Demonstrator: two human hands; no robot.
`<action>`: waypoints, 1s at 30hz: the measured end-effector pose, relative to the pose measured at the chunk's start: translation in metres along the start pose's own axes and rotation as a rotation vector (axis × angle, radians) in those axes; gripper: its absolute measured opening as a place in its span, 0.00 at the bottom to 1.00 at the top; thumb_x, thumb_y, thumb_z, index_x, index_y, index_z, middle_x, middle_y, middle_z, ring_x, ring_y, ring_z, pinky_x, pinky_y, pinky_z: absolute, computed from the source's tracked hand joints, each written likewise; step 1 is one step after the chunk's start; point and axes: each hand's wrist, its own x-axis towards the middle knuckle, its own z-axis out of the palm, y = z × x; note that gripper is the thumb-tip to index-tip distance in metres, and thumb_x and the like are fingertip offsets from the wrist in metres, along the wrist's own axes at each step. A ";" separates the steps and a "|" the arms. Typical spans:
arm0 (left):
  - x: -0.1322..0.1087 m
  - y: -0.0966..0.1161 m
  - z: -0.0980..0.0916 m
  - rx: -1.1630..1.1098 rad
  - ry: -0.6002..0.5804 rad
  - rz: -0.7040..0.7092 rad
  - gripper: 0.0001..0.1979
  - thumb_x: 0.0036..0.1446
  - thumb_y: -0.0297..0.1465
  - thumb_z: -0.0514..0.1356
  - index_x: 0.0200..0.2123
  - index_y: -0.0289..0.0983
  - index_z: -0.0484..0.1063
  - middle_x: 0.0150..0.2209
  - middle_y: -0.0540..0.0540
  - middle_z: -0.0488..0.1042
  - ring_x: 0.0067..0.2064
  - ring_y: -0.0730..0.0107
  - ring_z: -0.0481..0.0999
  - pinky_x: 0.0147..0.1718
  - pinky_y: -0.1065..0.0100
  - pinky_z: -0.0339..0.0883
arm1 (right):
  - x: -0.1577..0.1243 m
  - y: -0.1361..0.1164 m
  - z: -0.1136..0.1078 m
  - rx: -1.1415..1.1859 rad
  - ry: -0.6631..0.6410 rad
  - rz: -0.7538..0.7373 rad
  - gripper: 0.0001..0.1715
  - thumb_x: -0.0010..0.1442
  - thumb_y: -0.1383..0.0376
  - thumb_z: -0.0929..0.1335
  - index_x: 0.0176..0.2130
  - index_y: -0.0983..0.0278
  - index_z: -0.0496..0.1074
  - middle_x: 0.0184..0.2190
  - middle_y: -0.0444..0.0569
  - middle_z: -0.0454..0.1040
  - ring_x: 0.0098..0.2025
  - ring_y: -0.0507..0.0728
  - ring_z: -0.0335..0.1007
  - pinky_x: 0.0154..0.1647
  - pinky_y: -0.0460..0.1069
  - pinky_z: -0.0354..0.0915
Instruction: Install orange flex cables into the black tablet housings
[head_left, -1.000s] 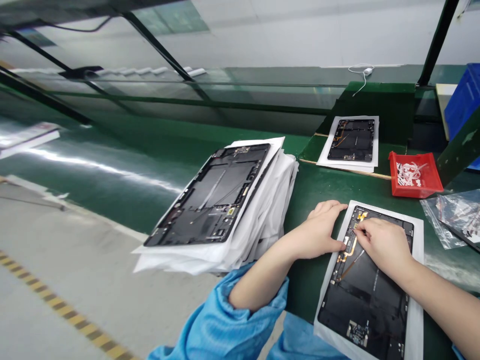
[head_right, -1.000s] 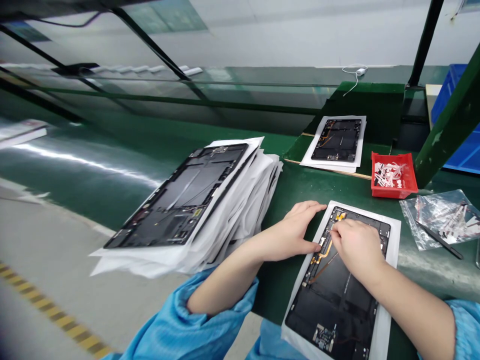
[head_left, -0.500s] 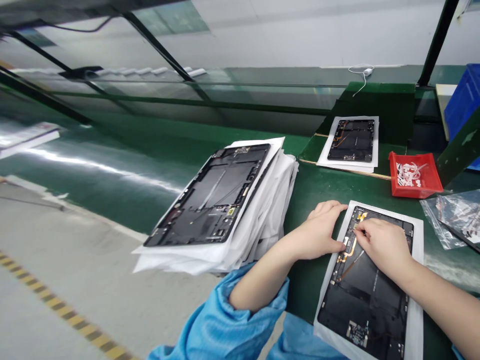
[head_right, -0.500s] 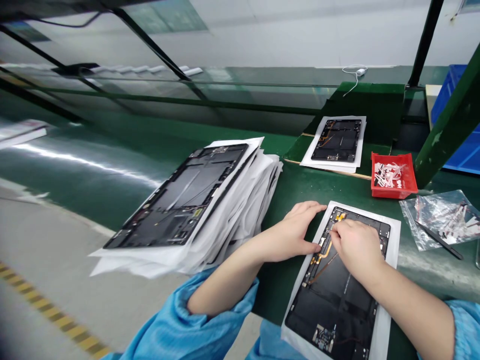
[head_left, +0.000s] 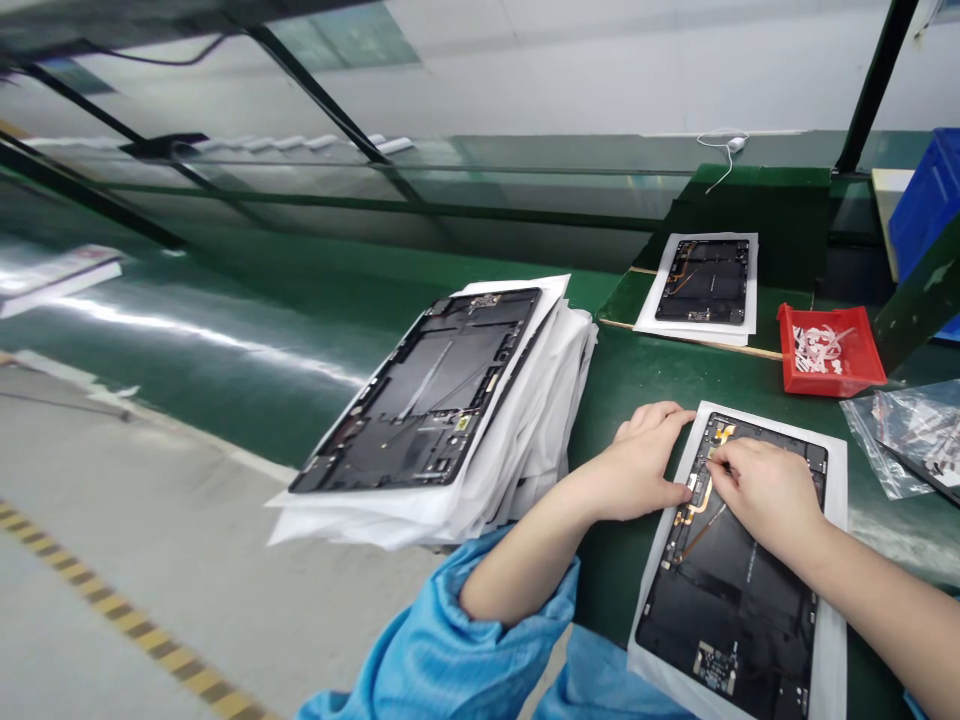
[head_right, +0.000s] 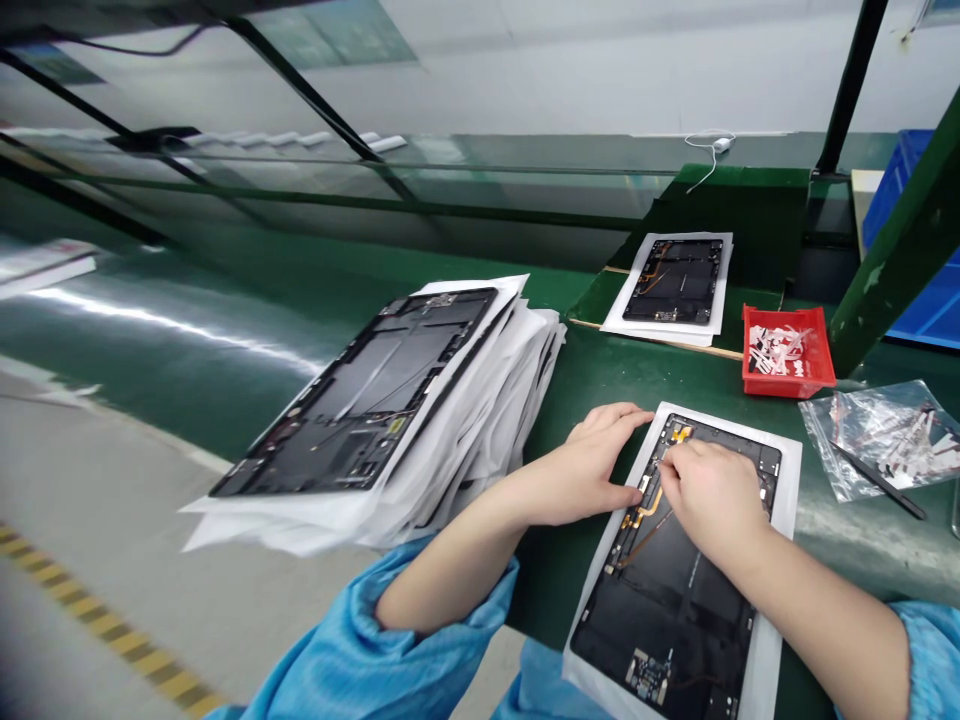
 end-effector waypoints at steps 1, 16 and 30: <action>-0.001 0.000 0.000 0.011 -0.005 -0.003 0.44 0.48 0.35 0.69 0.67 0.40 0.56 0.67 0.37 0.57 0.70 0.46 0.52 0.68 0.46 0.50 | 0.000 0.000 0.000 -0.003 -0.001 -0.002 0.09 0.66 0.64 0.68 0.34 0.58 0.78 0.33 0.43 0.82 0.36 0.55 0.78 0.33 0.48 0.59; -0.001 0.003 0.003 0.086 -0.072 -0.014 0.44 0.51 0.34 0.64 0.69 0.40 0.51 0.74 0.35 0.46 0.75 0.44 0.36 0.69 0.36 0.35 | -0.003 -0.003 -0.001 -0.034 -0.027 -0.029 0.08 0.66 0.63 0.68 0.37 0.59 0.78 0.36 0.46 0.82 0.38 0.56 0.78 0.34 0.48 0.60; -0.005 0.003 0.001 0.097 -0.162 -0.008 0.45 0.55 0.35 0.60 0.72 0.37 0.43 0.76 0.35 0.36 0.75 0.49 0.27 0.69 0.36 0.28 | -0.003 -0.005 -0.004 -0.049 -0.042 -0.022 0.10 0.67 0.63 0.67 0.36 0.60 0.78 0.35 0.46 0.82 0.38 0.56 0.78 0.34 0.48 0.60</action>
